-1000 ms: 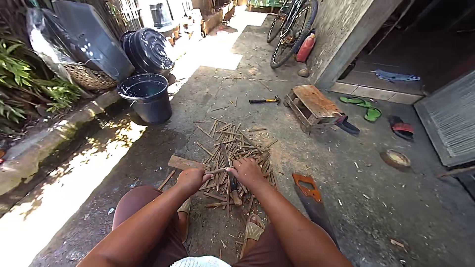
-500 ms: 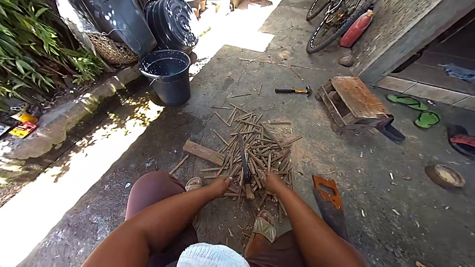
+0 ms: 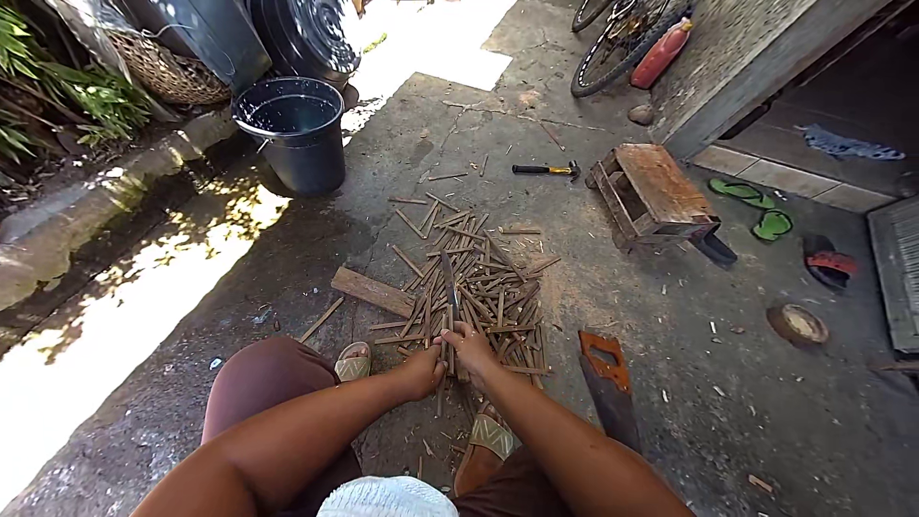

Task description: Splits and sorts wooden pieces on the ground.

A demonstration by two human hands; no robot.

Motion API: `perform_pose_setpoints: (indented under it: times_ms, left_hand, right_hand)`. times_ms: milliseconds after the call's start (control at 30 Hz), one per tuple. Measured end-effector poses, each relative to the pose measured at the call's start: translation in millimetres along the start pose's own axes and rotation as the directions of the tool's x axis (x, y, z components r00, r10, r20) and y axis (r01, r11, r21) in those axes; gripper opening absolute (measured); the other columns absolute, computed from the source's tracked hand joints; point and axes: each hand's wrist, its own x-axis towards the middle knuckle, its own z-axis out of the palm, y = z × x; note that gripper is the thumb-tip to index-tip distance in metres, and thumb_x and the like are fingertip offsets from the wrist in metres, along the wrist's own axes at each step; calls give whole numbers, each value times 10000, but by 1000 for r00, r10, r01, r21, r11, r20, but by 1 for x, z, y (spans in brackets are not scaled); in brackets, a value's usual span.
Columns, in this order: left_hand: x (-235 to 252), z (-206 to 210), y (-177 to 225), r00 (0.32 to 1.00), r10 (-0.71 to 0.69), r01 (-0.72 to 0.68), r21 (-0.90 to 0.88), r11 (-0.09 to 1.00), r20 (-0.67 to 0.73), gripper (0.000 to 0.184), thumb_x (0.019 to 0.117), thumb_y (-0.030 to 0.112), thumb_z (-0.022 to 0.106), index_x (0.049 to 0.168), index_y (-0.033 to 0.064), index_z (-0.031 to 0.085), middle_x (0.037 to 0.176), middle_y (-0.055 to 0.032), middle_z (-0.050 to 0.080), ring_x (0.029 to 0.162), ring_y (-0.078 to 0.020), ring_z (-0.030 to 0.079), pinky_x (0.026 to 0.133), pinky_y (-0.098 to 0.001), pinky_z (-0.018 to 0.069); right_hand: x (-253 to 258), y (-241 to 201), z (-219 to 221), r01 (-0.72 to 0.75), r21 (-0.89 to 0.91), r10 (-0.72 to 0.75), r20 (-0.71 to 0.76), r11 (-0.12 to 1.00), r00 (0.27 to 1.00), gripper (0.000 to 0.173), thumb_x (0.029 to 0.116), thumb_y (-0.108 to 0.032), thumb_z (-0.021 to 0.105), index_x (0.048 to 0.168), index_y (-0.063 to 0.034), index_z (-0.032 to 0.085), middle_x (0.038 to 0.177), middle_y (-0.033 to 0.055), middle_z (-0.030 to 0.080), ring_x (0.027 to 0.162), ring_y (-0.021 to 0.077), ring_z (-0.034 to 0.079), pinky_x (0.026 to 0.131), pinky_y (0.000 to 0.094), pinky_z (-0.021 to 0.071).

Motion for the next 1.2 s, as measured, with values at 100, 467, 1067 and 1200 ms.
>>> perform_pose_setpoints:
  times_ms: [100, 467, 1067, 1200]
  left_hand:
    - [-2, 0, -1, 992, 115, -119, 130, 984, 42, 416, 1137, 251, 373, 1405, -53, 466, 1104, -256, 644, 951, -356, 689, 918, -519, 544]
    - [-74, -51, 31, 958, 265, -280, 544, 791, 109, 416, 1093, 273, 522, 1410, 7, 562, 1236, -236, 652, 1120, -391, 657, 1006, -578, 496]
    - [-150, -122, -279, 515, -541, 363, -403, 840, -664, 404, 1112, 264, 454, 1388, -7, 569, 1212, -270, 667, 1102, -394, 669, 1014, -565, 491]
    - [-108, -102, -319, 621, -603, 462, -388, 797, -500, 435, 1112, 303, 444, 1387, -7, 576, 1339, -255, 632, 1281, -392, 599, 1106, -580, 430]
  right_hand:
    - [-3, -2, 1, 69, -21, -69, -15, 997, 998, 414, 1096, -140, 501, 1483, -7, 442, 1006, 108, 634, 829, 142, 633, 785, 296, 538]
    - [17, -46, -146, 158, -345, -349, -613, 925, 709, 708, 1043, -225, 608, 1600, 45, 263, 1570, 381, 320, 1468, 510, 345, 1199, 596, 311]
    - [57, -4, -87, 41, -867, -165, -48, 497, 985, 516, 1043, -290, 629, 1480, -35, 525, 1527, 313, 440, 1395, 466, 471, 1143, 595, 392]
    - [68, 15, -70, 72, -915, 89, 116, 396, 989, 532, 1063, -285, 601, 1501, -5, 485, 1464, 268, 546, 1360, 409, 542, 1151, 549, 415]
